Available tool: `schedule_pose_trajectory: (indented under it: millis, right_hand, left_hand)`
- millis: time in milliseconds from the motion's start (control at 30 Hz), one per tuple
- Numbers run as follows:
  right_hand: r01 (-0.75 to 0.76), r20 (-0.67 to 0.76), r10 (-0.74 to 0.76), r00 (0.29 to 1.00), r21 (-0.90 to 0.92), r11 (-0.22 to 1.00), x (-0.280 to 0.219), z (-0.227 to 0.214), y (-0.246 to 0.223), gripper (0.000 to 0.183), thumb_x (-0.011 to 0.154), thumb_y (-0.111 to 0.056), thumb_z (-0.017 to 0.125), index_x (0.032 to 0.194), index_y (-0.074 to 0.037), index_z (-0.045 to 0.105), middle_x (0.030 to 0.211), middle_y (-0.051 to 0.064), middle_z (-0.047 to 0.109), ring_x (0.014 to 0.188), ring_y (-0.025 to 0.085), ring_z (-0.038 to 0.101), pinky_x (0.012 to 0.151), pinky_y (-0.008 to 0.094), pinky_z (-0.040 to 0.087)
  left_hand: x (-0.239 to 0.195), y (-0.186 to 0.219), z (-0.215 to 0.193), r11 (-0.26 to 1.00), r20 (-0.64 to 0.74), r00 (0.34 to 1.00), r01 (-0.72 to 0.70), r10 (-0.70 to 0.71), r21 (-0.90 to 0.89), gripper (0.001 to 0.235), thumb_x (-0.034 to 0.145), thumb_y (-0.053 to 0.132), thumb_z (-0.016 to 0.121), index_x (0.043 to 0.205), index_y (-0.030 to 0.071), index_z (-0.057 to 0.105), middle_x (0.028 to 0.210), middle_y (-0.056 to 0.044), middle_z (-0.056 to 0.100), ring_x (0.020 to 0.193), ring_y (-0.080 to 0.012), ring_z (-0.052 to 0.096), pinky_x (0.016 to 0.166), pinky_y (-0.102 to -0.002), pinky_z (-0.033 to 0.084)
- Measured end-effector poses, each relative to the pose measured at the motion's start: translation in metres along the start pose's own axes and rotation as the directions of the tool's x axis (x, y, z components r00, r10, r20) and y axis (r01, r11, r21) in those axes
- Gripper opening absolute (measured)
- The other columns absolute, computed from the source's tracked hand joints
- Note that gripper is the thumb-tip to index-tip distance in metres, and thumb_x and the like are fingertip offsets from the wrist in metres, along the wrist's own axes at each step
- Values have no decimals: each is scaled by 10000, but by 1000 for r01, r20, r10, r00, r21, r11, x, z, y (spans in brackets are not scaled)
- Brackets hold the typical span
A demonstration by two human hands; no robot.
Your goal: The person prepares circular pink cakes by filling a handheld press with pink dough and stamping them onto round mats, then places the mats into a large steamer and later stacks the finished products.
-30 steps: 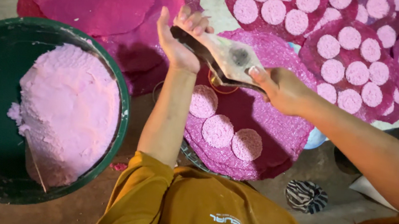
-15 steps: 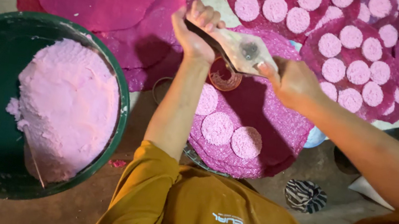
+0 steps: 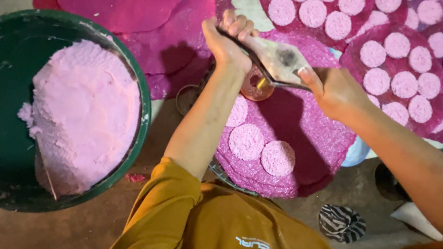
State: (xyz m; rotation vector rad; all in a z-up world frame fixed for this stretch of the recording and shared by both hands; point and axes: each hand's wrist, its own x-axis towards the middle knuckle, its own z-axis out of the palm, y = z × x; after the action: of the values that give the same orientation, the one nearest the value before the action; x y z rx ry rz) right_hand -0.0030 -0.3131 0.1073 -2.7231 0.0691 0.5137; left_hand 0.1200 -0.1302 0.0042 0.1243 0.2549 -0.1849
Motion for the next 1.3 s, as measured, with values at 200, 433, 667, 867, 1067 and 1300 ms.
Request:
schedule_pose_trajectory:
  millis: [200, 433, 667, 867, 1067, 1300]
  right_hand:
    - [110, -162, -80, 984, 186, 976, 3, 15, 2, 652, 1036, -604, 385, 1184, -74, 736, 878, 234, 710, 804, 423, 701, 738, 518, 528]
    - [82, -199, -61, 978, 98, 992, 11, 15, 28, 604, 1092, -551, 415, 1179, -45, 733, 917, 261, 709, 895, 433, 684, 785, 510, 515]
    - [127, -208, -57, 976, 343, 931, 5, 39, 54, 596, 1059, -535, 430, 1066, -8, 709, 692, 98, 607, 639, 217, 567, 608, 414, 461]
    - [229, -309, -57, 949, 556, 799, 2, 68, 72, 565, 1060, -532, 445, 1044, -16, 673, 639, 2, 501, 570, 100, 446, 503, 321, 356]
    - [325, -459, 52, 887, 701, 635, 0, 101, 91, 601, 1109, -558, 383, 821, -56, 542, 625, -8, 477, 522, 89, 451, 452, 282, 326]
    - [396, -547, 185, 817, 763, 510, -40, 142, 94, 737, 1099, -657, 236, 783, -49, 507, 609, 12, 464, 477, 109, 445, 421, 274, 297]
  left_hand:
    - [19, 9, 7, 993, 65, 997, -37, 29, 111, 349, 875, 453, 387, 648, 190, 361, 513, 59, 293, 474, -141, 289, 557, -351, 331]
    - [11, 0, 32, 999, 68, 997, 24, -27, 47, 425, 910, 498, 352, 650, 163, 388, 517, 17, 335, 497, -177, 333, 571, -372, 373]
    - [-28, 28, 9, 752, -250, 902, 432, -352, 499, 761, 1036, 655, 174, 841, 31, 565, 736, -100, 577, 655, -239, 607, 709, -387, 568]
    - [-46, 12, -59, 100, -123, 949, 158, -289, 982, 501, 1004, 257, 411, 1460, 50, 417, 963, -81, 778, 585, -185, 606, 546, -355, 470]
    - [-87, 16, -76, -674, 442, 852, -502, -279, 542, 475, 964, 100, 582, 1433, 169, 595, 807, -169, 735, 721, -312, 708, 645, -445, 550]
    - [-122, 23, -52, -712, 576, 786, -535, -223, 454, 174, 960, 140, 684, 1118, 201, 725, 1064, -23, 713, 1043, -246, 652, 773, -379, 567]
